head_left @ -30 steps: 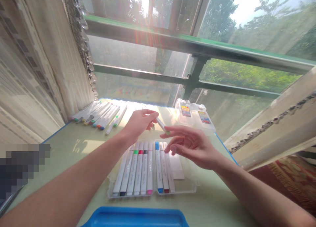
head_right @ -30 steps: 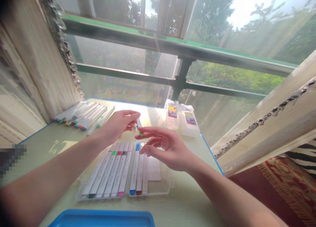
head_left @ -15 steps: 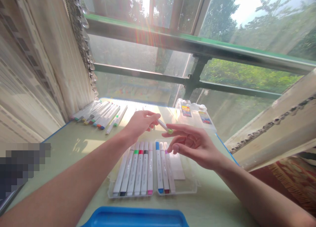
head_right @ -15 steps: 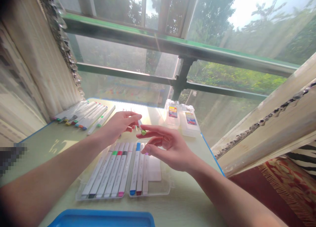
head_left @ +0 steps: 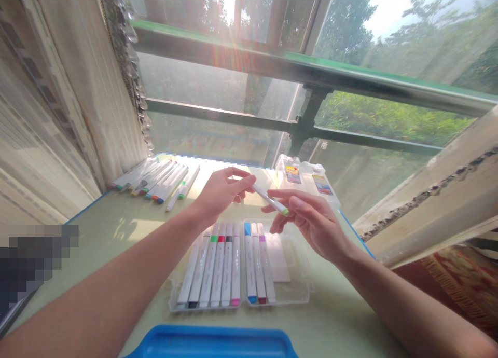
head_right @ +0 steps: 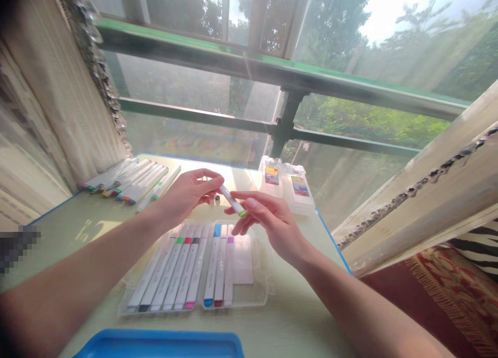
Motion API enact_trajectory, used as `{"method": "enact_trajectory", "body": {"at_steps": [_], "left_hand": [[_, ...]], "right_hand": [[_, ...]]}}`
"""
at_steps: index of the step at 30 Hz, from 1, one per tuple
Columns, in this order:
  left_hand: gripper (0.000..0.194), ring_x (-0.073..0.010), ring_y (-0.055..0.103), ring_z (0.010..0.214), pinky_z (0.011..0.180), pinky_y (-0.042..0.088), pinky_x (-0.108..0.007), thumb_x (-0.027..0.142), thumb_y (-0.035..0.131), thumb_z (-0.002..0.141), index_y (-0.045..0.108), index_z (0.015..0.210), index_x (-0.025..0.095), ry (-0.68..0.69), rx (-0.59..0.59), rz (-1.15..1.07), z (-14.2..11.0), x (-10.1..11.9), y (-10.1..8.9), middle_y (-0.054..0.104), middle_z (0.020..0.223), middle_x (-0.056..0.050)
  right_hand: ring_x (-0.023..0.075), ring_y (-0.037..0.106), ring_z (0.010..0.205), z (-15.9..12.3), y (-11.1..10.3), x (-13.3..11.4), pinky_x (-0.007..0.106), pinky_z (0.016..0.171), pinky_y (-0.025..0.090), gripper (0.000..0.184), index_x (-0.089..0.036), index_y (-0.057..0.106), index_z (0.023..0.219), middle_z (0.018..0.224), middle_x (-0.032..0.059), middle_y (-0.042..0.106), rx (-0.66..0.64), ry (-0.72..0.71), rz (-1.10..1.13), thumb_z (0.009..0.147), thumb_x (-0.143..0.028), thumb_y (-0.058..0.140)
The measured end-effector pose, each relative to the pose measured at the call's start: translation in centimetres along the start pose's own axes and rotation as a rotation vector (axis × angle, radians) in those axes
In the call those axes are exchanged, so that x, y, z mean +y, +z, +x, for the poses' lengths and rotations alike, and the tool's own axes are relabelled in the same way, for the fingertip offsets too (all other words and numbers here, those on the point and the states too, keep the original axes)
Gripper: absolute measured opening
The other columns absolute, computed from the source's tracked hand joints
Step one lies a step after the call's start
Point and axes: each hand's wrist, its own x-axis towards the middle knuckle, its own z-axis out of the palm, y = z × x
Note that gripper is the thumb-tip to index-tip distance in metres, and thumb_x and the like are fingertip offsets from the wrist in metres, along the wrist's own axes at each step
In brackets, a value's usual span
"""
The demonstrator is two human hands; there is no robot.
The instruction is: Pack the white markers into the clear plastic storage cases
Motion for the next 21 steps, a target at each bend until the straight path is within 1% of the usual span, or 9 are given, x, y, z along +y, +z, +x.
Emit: {"method": "enact_trajectory", "body": {"at_steps": [3,6,10,13,17,21], "left_hand": [[0.037,-0.0111,0.055,0.060,0.061,0.045,-0.028,0.046,0.075,0.078,0.065,0.095,0.014,0.016,-0.023,0.023,-0.1,0.0,0.2,0.071,0.076,-0.007],[0.035,-0.0109,0.056,0.059,0.061,0.046,-0.028,0.046,0.071,0.082,0.066,0.095,0.015,0.039,-0.038,0.063,-0.1,-0.2,0.2,0.071,0.076,-0.006],[0.034,-0.0111,0.056,0.060,0.060,0.047,-0.027,0.045,0.072,0.081,0.068,0.095,0.015,0.092,-0.034,0.106,-0.2,-0.2,0.3,0.070,0.072,-0.004],[0.033,-0.0110,0.057,0.060,0.060,0.047,-0.026,0.044,0.075,0.079,0.068,0.095,0.015,0.120,-0.048,0.118,-0.5,0.1,0.5,0.070,0.071,-0.003],[0.032,-0.0105,0.055,0.057,0.059,0.048,-0.026,0.043,0.073,0.081,0.066,0.092,0.014,0.135,-0.113,0.094,-0.8,0.4,0.9,0.070,0.069,-0.003],[0.031,-0.0099,0.055,0.056,0.058,0.048,-0.026,0.043,0.071,0.083,0.066,0.088,0.013,0.139,-0.147,0.100,-0.9,0.6,1.1,0.070,0.067,-0.003]], "right_hand": [[0.0160,0.072,0.060,0.2,-0.1,0.1,0.030,0.059,0.056,0.029,-0.019,0.072,0.114,0.086,0.0072,0.078,0.044,0.040,-0.039,0.092,-0.036,0.065],[0.0157,0.072,0.060,0.2,0.0,0.3,0.028,0.058,0.055,0.035,-0.016,0.068,0.118,0.085,0.0085,0.079,0.043,0.086,-0.077,0.088,-0.034,0.070],[0.0162,0.072,0.063,0.3,0.3,0.2,0.026,0.057,0.054,0.042,-0.012,0.063,0.120,0.075,0.0073,0.077,0.047,0.148,-0.127,0.086,-0.035,0.072],[0.0153,0.071,0.061,0.3,0.5,0.0,0.026,0.058,0.055,0.042,-0.012,0.065,0.115,0.074,0.0074,0.077,0.075,0.193,-0.152,0.083,-0.038,0.075],[0.0178,0.072,0.062,0.4,0.6,-0.3,0.028,0.057,0.056,0.047,-0.012,0.067,0.108,0.068,0.0062,0.075,0.102,0.265,-0.183,0.076,-0.045,0.079],[0.0149,0.068,0.057,0.5,0.6,-0.4,0.026,0.053,0.053,0.047,-0.013,0.067,0.098,0.065,0.0032,0.072,0.140,0.285,-0.217,0.070,-0.047,0.083]]}}
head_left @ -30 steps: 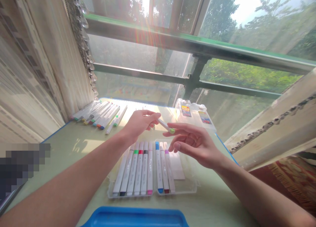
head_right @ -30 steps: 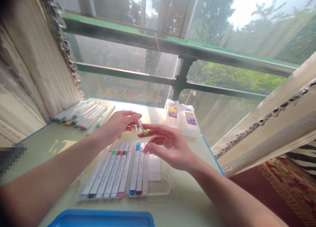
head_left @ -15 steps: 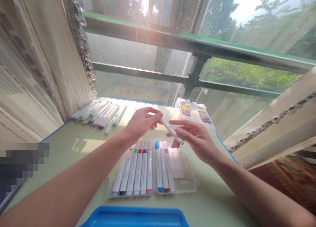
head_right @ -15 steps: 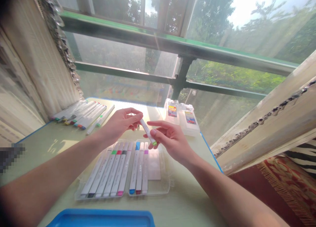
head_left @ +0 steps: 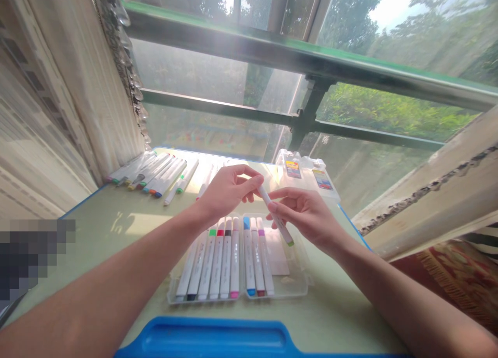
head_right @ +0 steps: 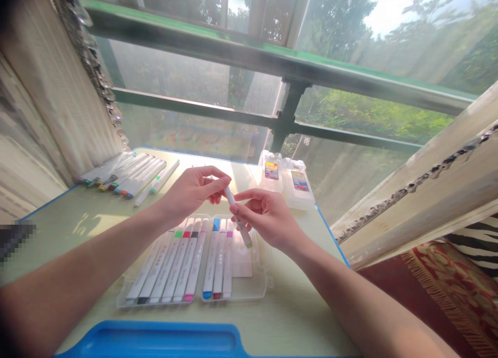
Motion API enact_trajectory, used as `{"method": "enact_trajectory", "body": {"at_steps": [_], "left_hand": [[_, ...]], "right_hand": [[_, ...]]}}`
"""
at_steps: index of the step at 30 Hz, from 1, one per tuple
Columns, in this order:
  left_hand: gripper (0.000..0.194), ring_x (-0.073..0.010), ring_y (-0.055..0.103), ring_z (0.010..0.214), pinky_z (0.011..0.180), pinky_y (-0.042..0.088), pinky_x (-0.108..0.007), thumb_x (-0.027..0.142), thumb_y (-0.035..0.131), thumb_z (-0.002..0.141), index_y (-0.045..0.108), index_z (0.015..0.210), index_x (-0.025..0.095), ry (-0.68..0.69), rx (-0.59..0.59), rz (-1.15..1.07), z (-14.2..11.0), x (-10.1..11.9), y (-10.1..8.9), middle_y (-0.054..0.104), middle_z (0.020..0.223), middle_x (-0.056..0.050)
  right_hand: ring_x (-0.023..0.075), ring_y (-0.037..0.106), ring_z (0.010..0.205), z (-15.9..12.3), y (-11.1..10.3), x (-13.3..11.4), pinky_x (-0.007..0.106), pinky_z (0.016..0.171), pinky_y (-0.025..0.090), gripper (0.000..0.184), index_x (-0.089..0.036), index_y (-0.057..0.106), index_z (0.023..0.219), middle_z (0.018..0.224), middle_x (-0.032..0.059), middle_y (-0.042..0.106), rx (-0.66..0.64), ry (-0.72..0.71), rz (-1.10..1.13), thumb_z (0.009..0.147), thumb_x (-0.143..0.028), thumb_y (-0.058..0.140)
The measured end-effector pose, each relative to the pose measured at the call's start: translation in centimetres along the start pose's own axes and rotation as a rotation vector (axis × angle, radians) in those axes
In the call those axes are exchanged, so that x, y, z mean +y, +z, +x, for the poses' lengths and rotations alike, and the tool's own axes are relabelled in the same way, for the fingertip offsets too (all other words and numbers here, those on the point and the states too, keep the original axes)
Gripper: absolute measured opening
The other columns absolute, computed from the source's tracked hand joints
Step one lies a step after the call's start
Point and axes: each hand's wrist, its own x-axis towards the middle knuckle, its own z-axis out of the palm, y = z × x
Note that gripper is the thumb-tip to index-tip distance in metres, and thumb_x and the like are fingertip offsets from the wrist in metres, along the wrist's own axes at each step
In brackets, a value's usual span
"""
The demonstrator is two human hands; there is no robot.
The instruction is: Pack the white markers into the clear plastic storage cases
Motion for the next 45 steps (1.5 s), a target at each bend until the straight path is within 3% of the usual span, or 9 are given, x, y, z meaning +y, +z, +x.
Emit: {"method": "enact_trajectory", "body": {"at_steps": [3,8,13,19,22,27,34,39,45], "left_hand": [[0.032,-0.0101,0.056,0.056,0.058,0.048,-0.025,0.044,0.070,0.083,0.068,0.088,0.013,-0.023,-0.013,0.038,-0.1,0.0,0.1,0.070,0.068,-0.003],[0.030,-0.0119,0.062,0.059,0.060,0.051,-0.026,0.042,0.067,0.085,0.072,0.092,0.013,0.016,-0.069,0.189,-0.3,-0.2,0.4,0.072,0.072,-0.004],[0.029,-0.0165,0.070,0.079,0.074,0.055,-0.029,0.037,0.067,0.085,0.074,0.103,0.015,0.089,-0.101,0.348,-0.4,-0.4,0.7,0.076,0.087,-0.006],[0.025,-0.0158,0.069,0.075,0.070,0.053,-0.028,0.035,0.068,0.081,0.074,0.098,0.017,0.100,-0.133,0.483,-0.6,-0.7,1.1,0.074,0.083,-0.004],[0.024,-0.0158,0.069,0.075,0.068,0.052,-0.028,0.036,0.069,0.080,0.072,0.096,0.018,0.101,-0.147,0.514,-0.8,-0.8,1.3,0.074,0.081,-0.003],[0.021,-0.0163,0.068,0.074,0.067,0.050,-0.028,0.033,0.070,0.077,0.070,0.090,0.017,0.120,-0.170,0.551,-0.9,-0.9,1.4,0.074,0.080,-0.003],[0.019,-0.0173,0.067,0.075,0.066,0.049,-0.028,0.035,0.070,0.077,0.071,0.082,0.017,0.128,-0.210,0.589,-1.0,-0.8,1.3,0.074,0.079,-0.005],[0.019,-0.0177,0.067,0.075,0.064,0.048,-0.028,0.036,0.070,0.076,0.070,0.083,0.018,0.083,-0.223,0.598,-1.0,-0.9,1.4,0.073,0.080,-0.004],[0.019,-0.0191,0.066,0.081,0.070,0.047,-0.030,0.034,0.072,0.073,0.071,0.084,0.018,0.116,-0.234,0.622,-1.0,-1.2,1.3,0.073,0.085,-0.003]], "right_hand": [[0.0114,0.061,0.051,0.0,0.1,0.1,0.025,0.049,0.049,0.047,-0.013,0.064,0.099,0.061,0.0002,0.069,-0.011,-0.011,0.008,0.070,-0.045,0.084],[0.0116,0.057,0.044,0.0,-0.1,0.4,0.023,0.044,0.044,0.057,-0.015,0.051,0.121,0.055,-0.0032,0.067,-0.124,0.003,0.022,0.077,-0.038,0.078],[0.0122,0.058,0.044,0.0,-0.3,0.3,0.020,0.039,0.035,0.054,-0.015,0.046,0.124,0.054,-0.0043,0.066,-0.121,0.101,-0.098,0.078,-0.027,0.073],[0.0128,0.061,0.049,-0.6,-0.2,0.0,0.024,0.050,0.044,0.043,-0.018,0.049,0.117,0.062,-0.0031,0.068,-0.175,0.160,-0.234,0.077,-0.017,0.065],[0.0117,0.056,0.049,-1.0,-0.1,-0.1,0.023,0.047,0.040,0.042,-0.018,0.049,0.118,0.060,-0.0046,0.064,-0.168,0.172,-0.339,0.078,-0.017,0.063],[0.0126,0.056,0.057,-1.3,-0.1,0.2,0.023,0.050,0.039,0.044,-0.018,0.050,0.122,0.066,-0.0031,0.064,-0.200,0.099,-0.453,0.081,-0.020,0.064],[0.0146,0.059,0.067,-1.1,-0.2,0.3,0.026,0.056,0.044,0.032,-0.015,0.059,0.113,0.080,0.0034,0.067,-0.244,0.019,-0.543,0.082,-0.024,0.065],[0.0147,0.060,0.070,-1.0,-0.5,0.2,0.025,0.059,0.044,0.020,-0.016,0.066,0.100,0.082,0.0030,0.068,-0.260,-0.031,-0.628,0.082,-0.025,0.067],[0.0148,0.063,0.067,-0.8,-0.7,0.6,0.025,0.059,0.043,0.041,-0.019,0.065,0.117,0.083,0.0016,0.072,-0.226,-0.016,-0.632,0.077,-0.026,0.073]]}}
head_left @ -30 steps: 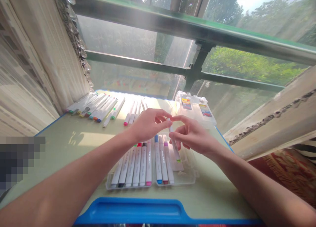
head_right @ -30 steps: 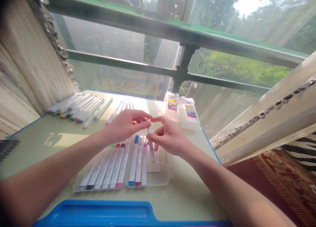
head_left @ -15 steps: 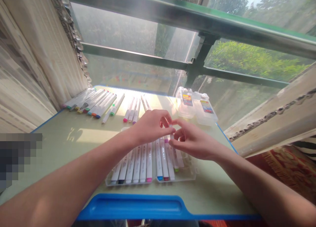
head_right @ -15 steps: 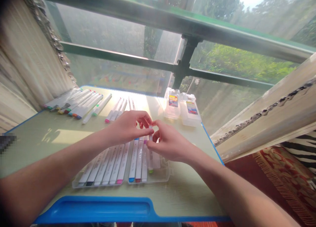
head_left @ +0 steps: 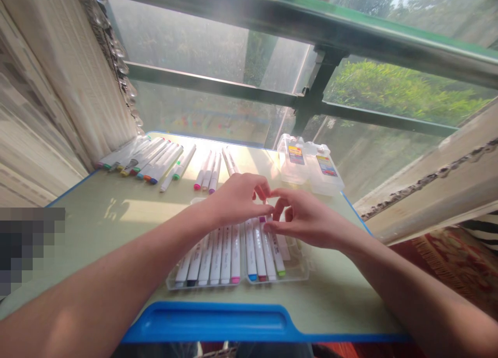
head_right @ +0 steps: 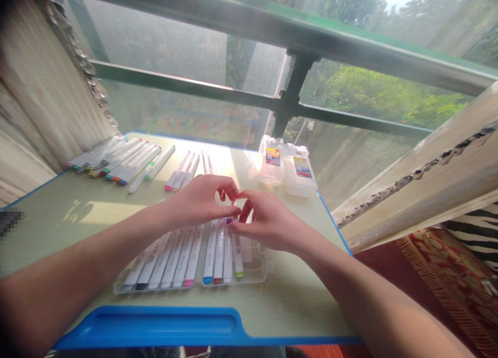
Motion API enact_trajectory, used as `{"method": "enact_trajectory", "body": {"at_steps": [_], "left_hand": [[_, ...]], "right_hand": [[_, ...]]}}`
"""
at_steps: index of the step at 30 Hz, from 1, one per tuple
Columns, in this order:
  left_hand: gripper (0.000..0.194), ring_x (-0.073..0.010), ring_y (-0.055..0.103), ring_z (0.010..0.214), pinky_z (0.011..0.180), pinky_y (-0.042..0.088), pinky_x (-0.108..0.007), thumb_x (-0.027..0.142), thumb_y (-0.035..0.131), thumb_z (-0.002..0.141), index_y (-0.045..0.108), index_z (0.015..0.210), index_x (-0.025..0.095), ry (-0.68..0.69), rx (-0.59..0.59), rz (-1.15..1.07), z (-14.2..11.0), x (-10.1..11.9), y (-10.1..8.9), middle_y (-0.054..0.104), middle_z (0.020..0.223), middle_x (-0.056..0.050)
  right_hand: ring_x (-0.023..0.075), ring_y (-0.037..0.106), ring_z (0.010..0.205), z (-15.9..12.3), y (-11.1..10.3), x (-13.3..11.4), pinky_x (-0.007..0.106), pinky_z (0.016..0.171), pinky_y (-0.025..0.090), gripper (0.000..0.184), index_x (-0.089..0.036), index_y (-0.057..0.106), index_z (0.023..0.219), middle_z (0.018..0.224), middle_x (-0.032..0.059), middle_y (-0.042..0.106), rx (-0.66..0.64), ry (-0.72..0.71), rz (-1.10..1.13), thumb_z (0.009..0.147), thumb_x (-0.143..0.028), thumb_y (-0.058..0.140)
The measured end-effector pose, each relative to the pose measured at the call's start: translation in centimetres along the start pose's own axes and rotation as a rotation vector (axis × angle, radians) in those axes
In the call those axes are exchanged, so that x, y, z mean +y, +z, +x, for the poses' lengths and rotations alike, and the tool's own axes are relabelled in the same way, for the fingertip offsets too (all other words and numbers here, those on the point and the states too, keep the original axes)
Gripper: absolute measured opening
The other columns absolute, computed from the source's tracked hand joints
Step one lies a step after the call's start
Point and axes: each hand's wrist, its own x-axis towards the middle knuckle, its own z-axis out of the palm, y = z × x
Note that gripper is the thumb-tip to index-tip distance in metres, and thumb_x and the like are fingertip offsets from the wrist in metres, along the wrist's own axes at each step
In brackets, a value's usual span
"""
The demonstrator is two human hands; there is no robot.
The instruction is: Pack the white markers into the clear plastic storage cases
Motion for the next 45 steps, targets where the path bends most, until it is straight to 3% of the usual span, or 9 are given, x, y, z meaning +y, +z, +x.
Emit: {"method": "enact_trajectory", "body": {"at_steps": [6,10,16,20,35,45], "left_hand": [[0.012,-0.0172,0.066,0.077,0.068,0.045,-0.028,0.028,0.069,0.074,0.071,0.082,0.018,0.004,-0.024,-0.013,0.0,0.0,0.0,0.074,0.083,-0.002],[0.011,-0.0167,0.065,0.075,0.066,0.045,-0.028,0.027,0.067,0.076,0.072,0.080,0.018,0.023,-0.018,-0.014,0.0,0.0,0.0,0.073,0.080,-0.003],[0.016,-0.0166,0.065,0.074,0.066,0.044,-0.028,0.021,0.058,0.079,0.073,0.082,0.019,0.002,0.009,0.027,0.1,-0.1,0.1,0.073,0.081,-0.004],[0.017,-0.0166,0.065,0.075,0.068,0.046,-0.028,0.020,0.058,0.077,0.073,0.085,0.019,0.010,0.001,0.013,0.1,-0.2,0.2,0.074,0.083,-0.003],[0.017,-0.0179,0.067,0.080,0.072,0.048,-0.029,0.019,0.061,0.074,0.074,0.085,0.019,0.039,-0.028,0.008,0.0,-0.2,0.1,0.074,0.084,-0.003],[0.016,-0.0177,0.067,0.079,0.070,0.047,-0.029,0.021,0.061,0.075,0.074,0.083,0.018,0.064,-0.031,0.034,0.0,-0.3,0.2,0.074,0.082,-0.003]], "right_hand": [[0.0141,0.061,0.064,-0.1,-0.2,0.0,0.025,0.057,0.041,0.030,-0.020,0.072,0.103,0.079,0.0007,0.072,-0.030,0.011,-0.048,0.076,-0.031,0.076],[0.0138,0.056,0.063,-0.3,-0.3,-0.1,0.026,0.056,0.037,0.024,-0.018,0.072,0.087,0.076,0.0014,0.069,0.042,-0.014,-0.167,0.075,-0.038,0.077],[0.0139,0.055,0.064,0.1,-0.7,0.2,0.027,0.057,0.039,0.022,-0.019,0.074,0.093,0.080,0.0030,0.070,0.017,-0.016,-0.156,0.086,-0.037,0.065],[0.0135,0.055,0.064,0.4,-1.1,0.8,0.027,0.058,0.041,0.017,-0.018,0.072,0.092,0.084,0.0037,0.071,0.013,-0.005,-0.125,0.083,-0.031,0.066],[0.0113,0.048,0.064,0.8,-1.9,1.7,0.025,0.055,0.036,0.046,-0.019,0.070,0.095,0.084,0.0007,0.064,-0.097,0.003,-0.067,0.062,-0.047,0.086],[0.0109,0.045,0.063,0.9,-1.8,1.3,0.025,0.054,0.031,0.041,-0.018,0.069,0.093,0.075,-0.0026,0.058,-0.142,0.006,-0.050,0.068,-0.048,0.083]]}}
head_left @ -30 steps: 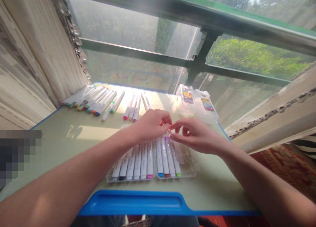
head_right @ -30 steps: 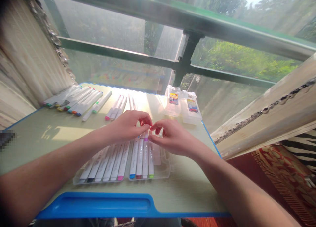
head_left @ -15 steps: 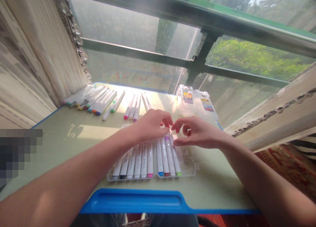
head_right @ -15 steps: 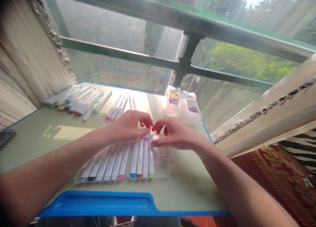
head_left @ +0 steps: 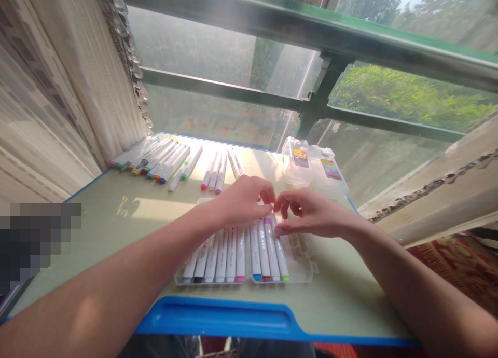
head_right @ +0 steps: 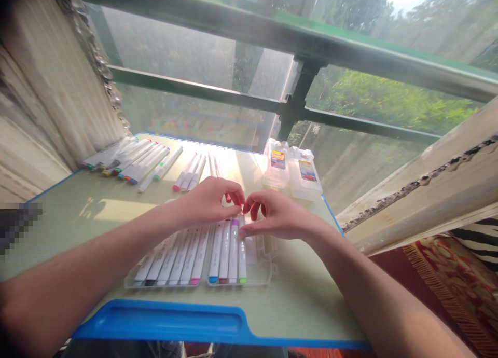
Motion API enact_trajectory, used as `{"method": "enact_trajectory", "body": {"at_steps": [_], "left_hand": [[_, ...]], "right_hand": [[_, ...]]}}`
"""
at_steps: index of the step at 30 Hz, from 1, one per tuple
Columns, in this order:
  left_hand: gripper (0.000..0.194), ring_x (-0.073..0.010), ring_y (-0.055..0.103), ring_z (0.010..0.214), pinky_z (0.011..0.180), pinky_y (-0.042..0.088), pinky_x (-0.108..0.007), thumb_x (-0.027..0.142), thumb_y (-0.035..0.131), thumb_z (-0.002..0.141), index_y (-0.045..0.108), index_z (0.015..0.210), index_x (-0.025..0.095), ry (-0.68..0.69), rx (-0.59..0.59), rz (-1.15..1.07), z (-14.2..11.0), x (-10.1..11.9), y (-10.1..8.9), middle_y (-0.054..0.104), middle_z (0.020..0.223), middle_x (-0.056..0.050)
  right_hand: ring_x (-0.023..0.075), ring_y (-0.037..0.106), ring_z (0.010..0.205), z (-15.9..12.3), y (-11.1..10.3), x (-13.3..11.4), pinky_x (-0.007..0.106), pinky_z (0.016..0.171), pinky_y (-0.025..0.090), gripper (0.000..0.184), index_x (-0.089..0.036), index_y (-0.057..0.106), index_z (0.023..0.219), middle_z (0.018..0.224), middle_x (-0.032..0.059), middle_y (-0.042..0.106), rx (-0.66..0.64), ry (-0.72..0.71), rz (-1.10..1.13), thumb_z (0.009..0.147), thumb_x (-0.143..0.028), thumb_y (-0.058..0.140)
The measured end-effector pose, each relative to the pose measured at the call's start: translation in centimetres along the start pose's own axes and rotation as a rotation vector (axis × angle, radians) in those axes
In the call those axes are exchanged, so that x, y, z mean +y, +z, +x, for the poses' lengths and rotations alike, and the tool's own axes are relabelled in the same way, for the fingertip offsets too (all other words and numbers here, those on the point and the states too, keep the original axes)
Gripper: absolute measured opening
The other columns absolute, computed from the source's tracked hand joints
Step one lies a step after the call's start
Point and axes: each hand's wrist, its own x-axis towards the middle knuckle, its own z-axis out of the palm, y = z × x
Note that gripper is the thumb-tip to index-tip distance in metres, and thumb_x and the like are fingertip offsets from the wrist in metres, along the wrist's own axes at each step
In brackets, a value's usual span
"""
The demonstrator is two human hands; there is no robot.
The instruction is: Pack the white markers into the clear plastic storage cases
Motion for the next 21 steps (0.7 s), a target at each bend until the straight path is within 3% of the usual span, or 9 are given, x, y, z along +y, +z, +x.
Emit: {"method": "enact_trajectory", "body": {"at_steps": [8,17,21], "left_hand": [[0.017,-0.0164,0.067,0.079,0.071,0.048,-0.029,0.020,0.060,0.074,0.075,0.084,0.018,0.021,0.015,0.002,0.0,-0.4,0.3,0.074,0.082,-0.002],[0.019,-0.0155,0.067,0.080,0.071,0.050,-0.026,0.017,0.060,0.074,0.074,0.087,0.016,0.040,0.026,0.019,0.0,-0.6,0.4,0.074,0.084,-0.004],[0.019,-0.0157,0.067,0.080,0.071,0.050,-0.026,0.018,0.060,0.075,0.074,0.087,0.016,0.051,0.026,0.020,0.0,-0.7,0.5,0.075,0.084,-0.004]], "right_hand": [[0.0106,0.042,0.059,0.5,0.5,0.6,0.025,0.052,0.028,0.043,-0.017,0.067,0.084,0.067,-0.0041,0.053,0.003,0.035,-0.001,0.064,-0.051,0.084],[0.0118,0.040,0.060,0.5,0.4,1.0,0.026,0.052,0.027,0.037,-0.018,0.067,0.078,0.064,-0.0033,0.050,-0.028,0.056,-0.017,0.072,-0.053,0.077],[0.0115,0.039,0.058,0.6,0.5,1.0,0.026,0.051,0.025,0.040,-0.018,0.066,0.075,0.061,-0.0041,0.048,-0.018,0.080,-0.022,0.066,-0.054,0.081]]}}
